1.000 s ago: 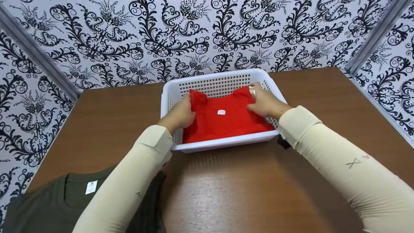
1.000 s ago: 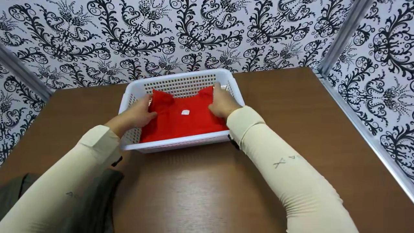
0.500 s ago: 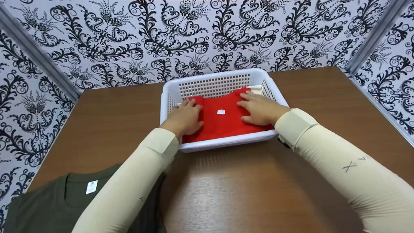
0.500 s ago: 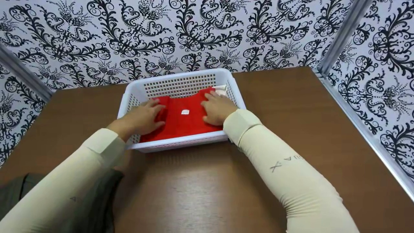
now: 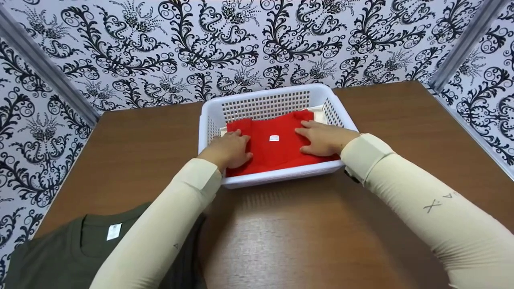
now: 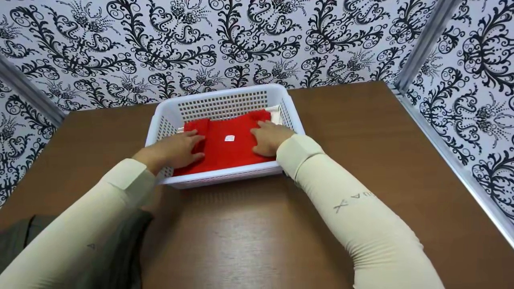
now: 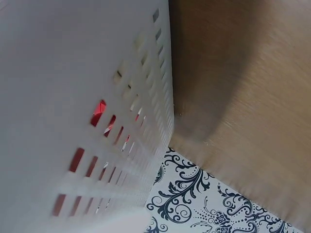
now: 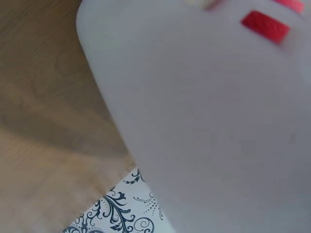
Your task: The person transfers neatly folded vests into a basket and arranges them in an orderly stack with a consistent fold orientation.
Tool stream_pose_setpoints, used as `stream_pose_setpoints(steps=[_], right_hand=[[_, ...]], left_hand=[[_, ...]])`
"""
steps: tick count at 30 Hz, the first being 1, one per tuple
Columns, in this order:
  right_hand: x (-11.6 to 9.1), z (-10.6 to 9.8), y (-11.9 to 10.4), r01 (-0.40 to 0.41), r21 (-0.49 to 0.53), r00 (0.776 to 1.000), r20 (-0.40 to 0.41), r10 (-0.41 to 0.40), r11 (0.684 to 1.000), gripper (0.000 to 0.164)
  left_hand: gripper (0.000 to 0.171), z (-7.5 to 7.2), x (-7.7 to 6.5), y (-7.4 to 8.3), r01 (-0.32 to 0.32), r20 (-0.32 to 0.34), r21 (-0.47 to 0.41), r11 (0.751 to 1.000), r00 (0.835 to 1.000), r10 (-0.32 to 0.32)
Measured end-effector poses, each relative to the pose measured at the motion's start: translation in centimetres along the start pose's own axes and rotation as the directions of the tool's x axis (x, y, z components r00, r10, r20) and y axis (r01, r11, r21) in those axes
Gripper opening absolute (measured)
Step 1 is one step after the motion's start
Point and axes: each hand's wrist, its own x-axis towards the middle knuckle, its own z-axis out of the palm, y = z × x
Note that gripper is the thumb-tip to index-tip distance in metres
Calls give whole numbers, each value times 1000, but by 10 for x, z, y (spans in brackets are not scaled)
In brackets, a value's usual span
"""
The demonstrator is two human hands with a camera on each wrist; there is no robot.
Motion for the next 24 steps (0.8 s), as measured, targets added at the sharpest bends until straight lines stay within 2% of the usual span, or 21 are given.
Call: stream_pose_setpoints(steps=[4, 7, 10, 13, 16, 19, 21, 24], right_hand=[[-2, -2, 0, -4, 18, 1000, 7, 3, 1000, 66], [-5, -5, 0, 22, 65, 1000, -11, -21, 998, 65], [-10, -10, -4, 63, 138, 995, -89, -51, 988, 62], [-18, -15, -14, 97, 187, 974, -218, -55, 978, 56], [-29, -18, -32, 158, 246, 934, -352, -64, 956, 47], [-43, -19, -56, 266, 306, 878, -469, -98, 914, 39], [-54, -19, -73, 357, 324, 829, -541, -138, 876, 33], [-69, -15, -97, 488, 323, 745, -638, -194, 811, 26]], left_hand=[[65, -1, -2, 0, 5, 3, 6, 1000, 1000, -5], [61, -2, -3, -1, -21, -21, 11, 1000, 1000, 21], [51, -5, -6, -4, -60, -100, 11, 998, 993, 61], [43, -11, -15, -8, -94, -205, -10, 996, 975, 90], [40, -16, -31, -15, -140, -314, -33, 990, 941, 123], [35, -16, -53, -30, -174, -416, -47, 984, 899, 139], [32, -12, -71, -42, -184, -483, -50, 982, 865, 138], [28, -3, -97, -63, -182, -568, -40, 982, 813, 128]])
